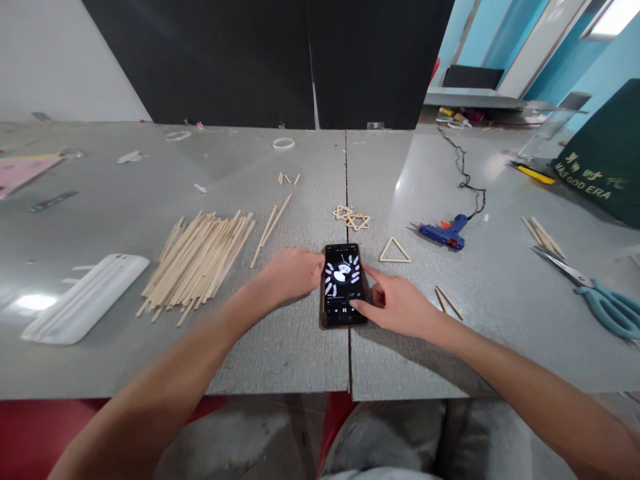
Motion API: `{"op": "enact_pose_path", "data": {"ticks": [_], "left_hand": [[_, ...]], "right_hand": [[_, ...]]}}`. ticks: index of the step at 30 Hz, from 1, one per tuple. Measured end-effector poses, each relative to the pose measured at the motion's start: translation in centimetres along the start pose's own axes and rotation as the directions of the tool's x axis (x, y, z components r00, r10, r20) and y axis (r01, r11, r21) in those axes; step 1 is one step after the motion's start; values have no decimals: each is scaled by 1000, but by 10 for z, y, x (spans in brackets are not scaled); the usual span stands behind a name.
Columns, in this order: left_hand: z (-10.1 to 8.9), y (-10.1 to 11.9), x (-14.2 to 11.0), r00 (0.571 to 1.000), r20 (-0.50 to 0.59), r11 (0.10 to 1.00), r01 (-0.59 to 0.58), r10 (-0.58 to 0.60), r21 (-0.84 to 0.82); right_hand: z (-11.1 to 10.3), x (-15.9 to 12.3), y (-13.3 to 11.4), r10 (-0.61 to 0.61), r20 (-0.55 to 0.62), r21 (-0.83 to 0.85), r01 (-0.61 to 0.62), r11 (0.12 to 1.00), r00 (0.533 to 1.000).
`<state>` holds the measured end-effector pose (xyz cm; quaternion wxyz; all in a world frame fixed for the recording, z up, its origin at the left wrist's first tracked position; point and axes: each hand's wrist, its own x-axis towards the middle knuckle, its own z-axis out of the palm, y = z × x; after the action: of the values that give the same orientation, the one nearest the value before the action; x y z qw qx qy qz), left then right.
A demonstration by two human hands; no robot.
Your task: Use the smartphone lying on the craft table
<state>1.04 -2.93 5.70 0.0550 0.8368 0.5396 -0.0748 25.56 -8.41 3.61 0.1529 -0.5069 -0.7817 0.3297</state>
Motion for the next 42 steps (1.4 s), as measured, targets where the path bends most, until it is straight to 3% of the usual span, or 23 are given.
{"op": "enact_pose_path", "data": {"ticks": [42], "left_hand": [[2, -1, 1, 1000, -9, 1000, -6, 6, -6]], "right_hand": [[2, -2, -4, 18, -21, -82, -20, 996, 1000]]}}
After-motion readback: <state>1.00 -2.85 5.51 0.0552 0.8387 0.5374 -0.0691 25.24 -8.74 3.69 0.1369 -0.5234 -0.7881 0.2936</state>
